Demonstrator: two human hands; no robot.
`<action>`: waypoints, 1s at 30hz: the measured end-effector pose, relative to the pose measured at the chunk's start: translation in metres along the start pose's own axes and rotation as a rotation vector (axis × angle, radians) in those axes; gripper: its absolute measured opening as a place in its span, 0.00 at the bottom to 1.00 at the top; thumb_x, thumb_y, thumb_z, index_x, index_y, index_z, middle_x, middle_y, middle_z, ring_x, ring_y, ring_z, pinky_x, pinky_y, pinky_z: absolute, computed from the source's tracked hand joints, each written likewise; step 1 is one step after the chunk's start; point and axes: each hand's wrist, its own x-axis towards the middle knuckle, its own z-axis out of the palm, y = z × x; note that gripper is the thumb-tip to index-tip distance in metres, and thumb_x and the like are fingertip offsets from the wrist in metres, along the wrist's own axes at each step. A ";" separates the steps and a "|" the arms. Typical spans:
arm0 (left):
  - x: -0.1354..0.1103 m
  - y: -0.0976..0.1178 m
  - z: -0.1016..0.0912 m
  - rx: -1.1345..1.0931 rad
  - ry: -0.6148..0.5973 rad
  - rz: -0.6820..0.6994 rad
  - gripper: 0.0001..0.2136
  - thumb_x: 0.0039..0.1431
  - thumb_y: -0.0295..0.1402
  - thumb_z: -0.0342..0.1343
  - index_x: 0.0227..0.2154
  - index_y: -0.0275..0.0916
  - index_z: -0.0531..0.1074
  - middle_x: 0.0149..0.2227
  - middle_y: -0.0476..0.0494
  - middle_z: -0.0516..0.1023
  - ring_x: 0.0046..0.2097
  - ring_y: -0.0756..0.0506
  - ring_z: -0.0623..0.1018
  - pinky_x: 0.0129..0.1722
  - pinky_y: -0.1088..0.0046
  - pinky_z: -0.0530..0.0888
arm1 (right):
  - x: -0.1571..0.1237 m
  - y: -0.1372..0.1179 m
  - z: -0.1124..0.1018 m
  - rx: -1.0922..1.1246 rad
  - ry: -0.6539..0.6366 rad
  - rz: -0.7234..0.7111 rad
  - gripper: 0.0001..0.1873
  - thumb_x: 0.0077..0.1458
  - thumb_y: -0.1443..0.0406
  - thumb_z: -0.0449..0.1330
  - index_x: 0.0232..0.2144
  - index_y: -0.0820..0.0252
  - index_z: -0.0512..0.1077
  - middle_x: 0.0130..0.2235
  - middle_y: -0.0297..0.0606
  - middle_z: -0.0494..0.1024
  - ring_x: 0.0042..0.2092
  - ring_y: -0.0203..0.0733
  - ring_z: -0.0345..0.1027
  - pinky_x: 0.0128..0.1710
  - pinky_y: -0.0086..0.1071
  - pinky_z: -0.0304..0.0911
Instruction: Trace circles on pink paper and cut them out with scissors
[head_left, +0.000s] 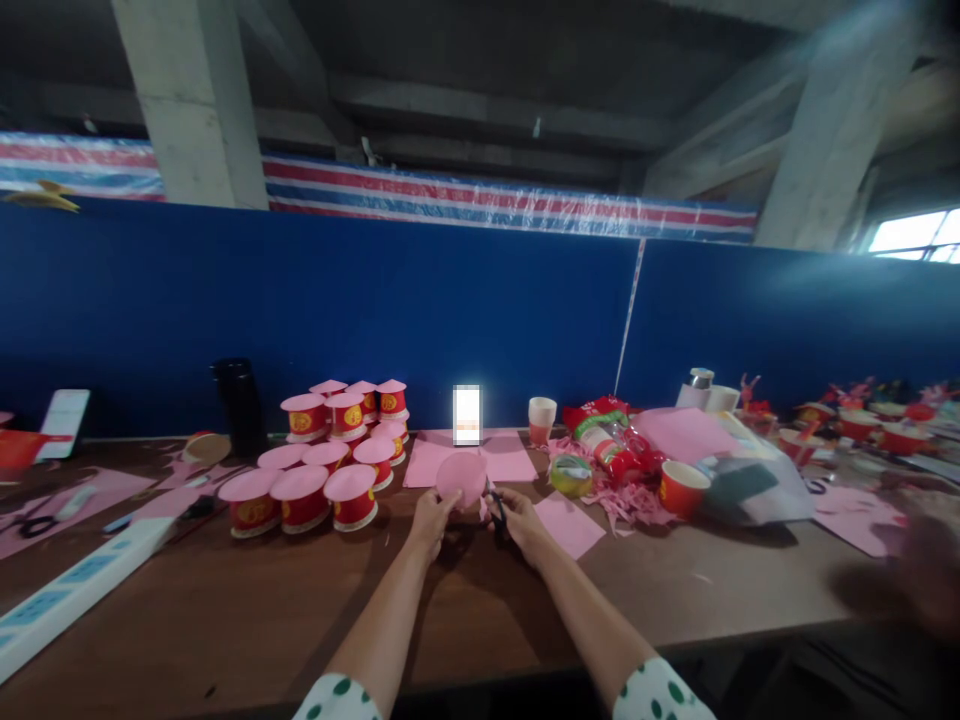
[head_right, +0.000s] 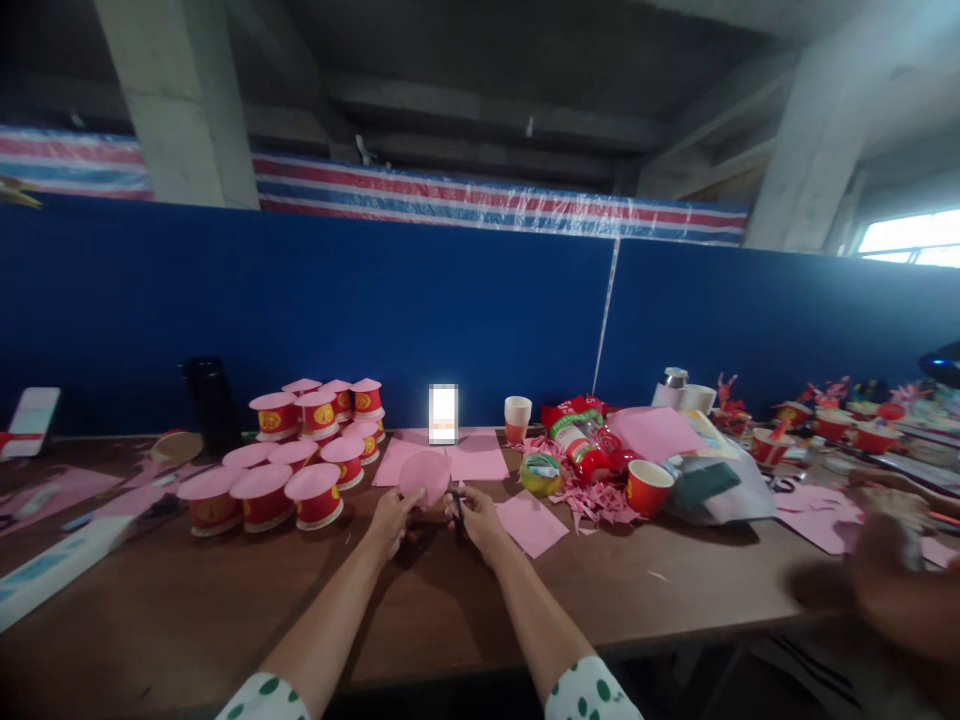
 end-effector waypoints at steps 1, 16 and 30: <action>0.000 0.000 0.000 -0.004 -0.003 -0.001 0.11 0.36 0.32 0.63 0.24 0.31 0.71 0.20 0.47 0.74 0.22 0.52 0.71 0.24 0.77 0.69 | 0.000 0.000 0.000 0.006 0.001 0.000 0.21 0.37 0.52 0.63 0.28 0.63 0.69 0.19 0.31 0.69 0.17 0.28 0.59 0.13 0.20 0.47; -0.001 0.002 0.001 -0.011 0.013 -0.007 0.11 0.34 0.31 0.64 0.23 0.32 0.71 0.21 0.47 0.74 0.22 0.52 0.71 0.23 0.77 0.69 | -0.003 -0.003 0.001 0.024 -0.004 -0.006 0.21 0.35 0.52 0.64 0.25 0.63 0.70 0.19 0.32 0.69 0.17 0.28 0.58 0.14 0.21 0.46; 0.000 0.001 0.000 0.016 0.008 0.017 0.13 0.33 0.34 0.64 0.23 0.31 0.71 0.19 0.48 0.73 0.21 0.51 0.70 0.23 0.76 0.69 | -0.001 -0.001 0.001 0.028 -0.008 -0.011 0.22 0.34 0.50 0.64 0.25 0.63 0.69 0.18 0.31 0.69 0.16 0.28 0.57 0.14 0.21 0.46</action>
